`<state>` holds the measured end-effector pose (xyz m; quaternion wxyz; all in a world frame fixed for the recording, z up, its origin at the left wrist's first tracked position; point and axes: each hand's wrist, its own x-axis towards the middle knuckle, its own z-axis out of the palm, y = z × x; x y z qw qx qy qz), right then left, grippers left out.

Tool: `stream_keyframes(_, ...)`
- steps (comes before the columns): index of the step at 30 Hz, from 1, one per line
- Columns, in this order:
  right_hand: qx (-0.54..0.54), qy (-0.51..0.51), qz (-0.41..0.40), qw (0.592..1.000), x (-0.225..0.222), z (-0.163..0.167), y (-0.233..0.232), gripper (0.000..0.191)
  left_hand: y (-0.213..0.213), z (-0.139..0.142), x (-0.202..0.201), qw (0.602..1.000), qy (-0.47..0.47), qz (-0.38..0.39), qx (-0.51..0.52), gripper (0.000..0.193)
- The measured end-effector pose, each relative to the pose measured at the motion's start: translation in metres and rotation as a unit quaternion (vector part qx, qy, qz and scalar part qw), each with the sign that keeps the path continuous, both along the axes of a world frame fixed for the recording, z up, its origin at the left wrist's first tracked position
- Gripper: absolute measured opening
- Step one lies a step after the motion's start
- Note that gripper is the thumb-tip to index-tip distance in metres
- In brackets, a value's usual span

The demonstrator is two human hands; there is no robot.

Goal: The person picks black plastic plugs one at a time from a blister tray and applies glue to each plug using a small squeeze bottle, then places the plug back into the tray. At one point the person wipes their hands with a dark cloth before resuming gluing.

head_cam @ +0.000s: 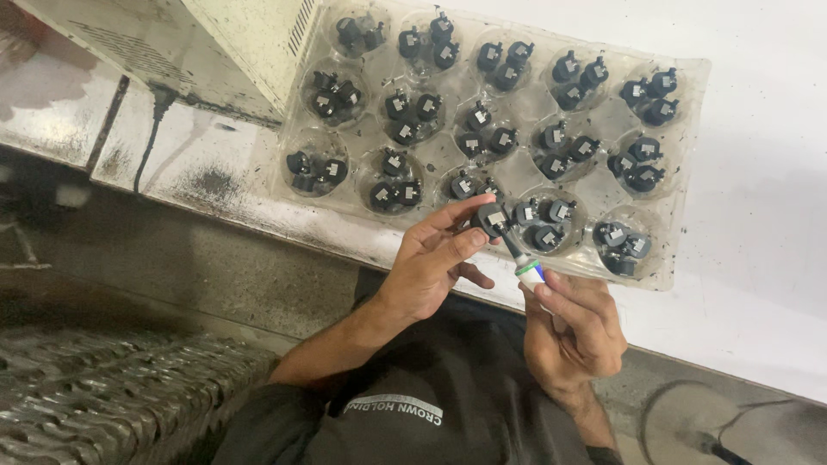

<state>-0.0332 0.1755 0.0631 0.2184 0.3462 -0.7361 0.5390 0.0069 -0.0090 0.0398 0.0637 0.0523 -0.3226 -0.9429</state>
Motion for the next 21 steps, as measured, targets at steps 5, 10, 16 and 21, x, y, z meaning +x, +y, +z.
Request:
stream_keyframes(5,-0.004,0.009,-0.003,1.000,0.001,-0.003,-0.001,0.035,0.001,-0.003,0.001,1.000,-0.004,-0.002,0.013,0.049)
stream_keyframes(10,0.014,0.036,-0.015,0.999,0.004,-0.007,0.005,0.037,0.009,-0.010,0.002,1.000,-0.026,-0.007,0.006,0.042)
stream_keyframes(16,-0.008,0.074,-0.053,0.996,-0.001,-0.016,0.007,0.038,0.016,-0.017,-0.001,0.997,-0.072,0.022,0.029,0.028)
stream_keyframes(21,0.019,0.060,-0.045,0.997,-0.002,-0.013,0.004,0.038,0.013,-0.019,-0.002,0.996,-0.066,0.018,0.052,0.030)
